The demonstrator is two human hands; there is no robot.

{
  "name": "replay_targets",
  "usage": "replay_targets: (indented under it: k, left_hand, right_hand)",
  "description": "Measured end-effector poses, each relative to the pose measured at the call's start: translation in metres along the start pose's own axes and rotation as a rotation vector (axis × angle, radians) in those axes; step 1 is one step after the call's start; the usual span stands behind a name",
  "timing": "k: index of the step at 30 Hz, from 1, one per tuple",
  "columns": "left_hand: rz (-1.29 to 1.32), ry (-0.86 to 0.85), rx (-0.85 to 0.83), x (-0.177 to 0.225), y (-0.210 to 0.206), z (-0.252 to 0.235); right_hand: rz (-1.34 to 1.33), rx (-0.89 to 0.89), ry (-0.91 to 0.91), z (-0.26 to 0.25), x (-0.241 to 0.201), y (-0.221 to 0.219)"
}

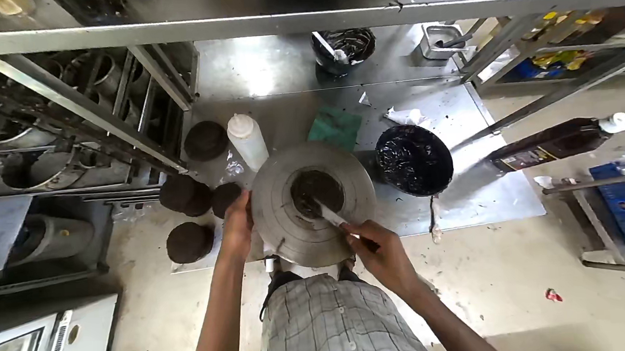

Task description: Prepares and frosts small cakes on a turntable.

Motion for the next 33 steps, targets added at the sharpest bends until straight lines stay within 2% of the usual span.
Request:
replay_targets:
  k: [4, 6, 8, 11, 13, 14, 16, 17, 18, 22, 25, 27, 30, 31, 33]
  left_hand:
    - [-0.108, 0.005, 0.017, 0.012, -0.001, -0.021]
    - [-0.179, -0.025, 0.014, 0.013, 0.003, -0.031]
    - [-0.285, -0.070, 0.037, 0.005, 0.005, -0.021]
    - [-0.350, -0.176, 0.151, -0.041, -0.003, 0.031]
    - [-0.320, -0.188, 0.168, -0.084, -0.030, 0.075]
    - [-0.309, -0.132, 0.063, -0.101, -0.045, 0.098]
    - [-0.318, 0.030, -0.267, -0.123, -0.070, 0.126]
    - [-0.307, 0.071, -0.351, -0.126, -0.075, 0.129]
    - [-0.280, 0.074, -0.350, -0.123, -0.074, 0.126]
    - [-0.021, 0.069, -0.024, -0.096, -0.047, 0.102]
    - [0.061, 0.034, 0.092, -0.079, -0.033, 0.089]
    - [0.085, 0.025, 0.122, -0.073, -0.027, 0.084]
    - [0.114, 0.018, 0.137, -0.068, -0.025, 0.077]
    - [0.123, 0.015, 0.130, -0.066, -0.024, 0.074]
    - [0.135, 0.015, 0.118, -0.063, -0.020, 0.070]
  right_hand:
    - [0.341, 0.169, 0.050, -0.005, 0.004, 0.012]
    - [0.308, 0.189, 0.006, -0.006, 0.009, 0.018]
    - [0.171, 0.146, -0.022, -0.002, 0.010, 0.016]
    - [0.047, 0.100, -0.038, 0.002, 0.006, 0.011]
    - [0.030, 0.092, -0.031, 0.003, 0.004, 0.007]
    - [0.028, 0.091, -0.028, 0.003, 0.004, 0.005]
    - [0.026, 0.088, -0.030, 0.006, 0.002, 0.003]
    - [0.021, 0.083, -0.030, 0.007, 0.002, 0.003]
    - [0.017, 0.079, -0.029, 0.007, 0.003, 0.003]
    - [0.018, 0.083, -0.022, 0.010, 0.008, -0.003]
    - [-0.030, 0.065, -0.031, 0.009, 0.006, -0.014]
    - [-0.171, -0.007, -0.023, 0.004, -0.003, -0.026]
    - [-0.551, -0.116, 0.023, -0.012, -0.012, -0.027]
    - [-0.606, -0.056, 0.035, -0.017, -0.009, -0.015]
    - [-0.419, 0.184, -0.035, -0.024, 0.015, 0.019]
Point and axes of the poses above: each hand's wrist, its own z-axis away from the middle knuckle, its own y-axis out of the back of the hand, x = y × z, the point moved 3 cm from there along -z, towards the middle knuckle, and after that the axes turned 15 degrees about -x, right-handed, at the moved point
